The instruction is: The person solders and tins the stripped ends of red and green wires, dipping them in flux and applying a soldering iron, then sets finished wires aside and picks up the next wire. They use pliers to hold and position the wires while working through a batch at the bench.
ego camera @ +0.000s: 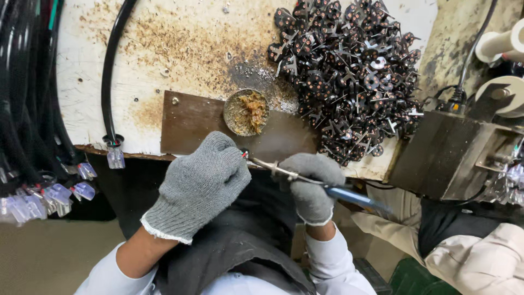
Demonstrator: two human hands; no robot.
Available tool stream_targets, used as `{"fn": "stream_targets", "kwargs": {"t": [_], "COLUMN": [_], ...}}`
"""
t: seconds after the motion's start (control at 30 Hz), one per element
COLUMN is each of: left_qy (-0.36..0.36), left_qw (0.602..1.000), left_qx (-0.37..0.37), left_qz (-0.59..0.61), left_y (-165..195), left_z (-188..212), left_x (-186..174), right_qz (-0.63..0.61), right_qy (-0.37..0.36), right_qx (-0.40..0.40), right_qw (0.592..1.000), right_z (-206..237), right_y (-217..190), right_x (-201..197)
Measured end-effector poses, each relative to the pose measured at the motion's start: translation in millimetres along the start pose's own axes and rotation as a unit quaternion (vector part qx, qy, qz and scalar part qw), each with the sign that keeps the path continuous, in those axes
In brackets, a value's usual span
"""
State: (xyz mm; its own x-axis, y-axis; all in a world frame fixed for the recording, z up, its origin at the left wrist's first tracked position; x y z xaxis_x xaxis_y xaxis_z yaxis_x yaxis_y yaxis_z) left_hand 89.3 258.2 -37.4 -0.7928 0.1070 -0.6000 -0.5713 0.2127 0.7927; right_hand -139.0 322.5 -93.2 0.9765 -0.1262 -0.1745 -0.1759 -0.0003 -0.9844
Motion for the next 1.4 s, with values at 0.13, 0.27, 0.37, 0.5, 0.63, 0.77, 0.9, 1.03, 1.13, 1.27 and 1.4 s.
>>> {"fn": "stream_targets", "kwargs": {"t": [0.13, 0.27, 0.37, 0.5, 0.63, 0.77, 0.9, 1.03, 1.13, 1.27, 1.4], "left_qy": [-0.008, -0.006, 0.0, 0.026, 0.03, 0.037, 0.04, 0.085, 0.082, 0.071, 0.071], "left_qw": [1.0, 1.0, 1.0, 1.0, 0.999, 0.999, 0.999, 0.995, 0.994, 0.994, 0.996], "left_qx": [0.006, -0.008, -0.019, -0.005, 0.007, 0.005, -0.011, -0.055, -0.054, -0.061, -0.04], "left_qz": [0.001, 0.014, 0.023, -0.016, -0.006, 0.025, 0.003, -0.022, -0.039, -0.049, -0.034], "left_y": [-5, -7, -2, 3, 1, 0, -1, -10, -11, -11, -8], "left_z": [4, 7, 3, -4, 0, 5, 1, 5, 4, 2, -1], "left_x": [3, 0, -2, -3, -2, -3, -11, -32, -33, -30, -30], "right_qz": [-0.241, -0.056, 0.403, -0.041, 0.1, 0.414, 0.401, 0.347, 0.42, 0.339, 0.29], "right_qy": [0.178, 0.315, 0.366, 0.206, 0.214, 0.131, 0.114, 0.127, 0.123, 0.08, 0.105], "right_qx": [0.041, -0.088, -0.27, -0.04, -0.126, -0.279, -0.327, -0.253, -0.238, -0.179, -0.17], "right_qw": [0.953, 0.943, 0.794, 0.977, 0.963, 0.857, 0.848, 0.894, 0.867, 0.92, 0.936], "right_z": [38, 44, 24, -10, -19, -50, -59, -34, -33, -29, -20], "right_y": [13, 5, -26, -24, -57, -81, -95, -89, -84, -88, -88], "right_x": [-24, -27, -1, 28, 41, 45, 44, 64, 77, 87, 80]}}
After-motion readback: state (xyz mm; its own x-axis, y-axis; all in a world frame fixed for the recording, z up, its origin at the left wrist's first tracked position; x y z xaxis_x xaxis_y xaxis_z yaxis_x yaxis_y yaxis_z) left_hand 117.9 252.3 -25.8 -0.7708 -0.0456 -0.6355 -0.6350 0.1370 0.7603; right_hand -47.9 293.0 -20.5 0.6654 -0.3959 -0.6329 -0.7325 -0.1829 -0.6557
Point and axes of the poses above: each hand's wrist, its own z-axis away from the middle knuckle, its own x-axis out of the palm, y = z × x, the point moved 5 cm from there along -z, towards the middle knuckle, and after that the axes turned 9 degrees about y, right-handed, at the moved point
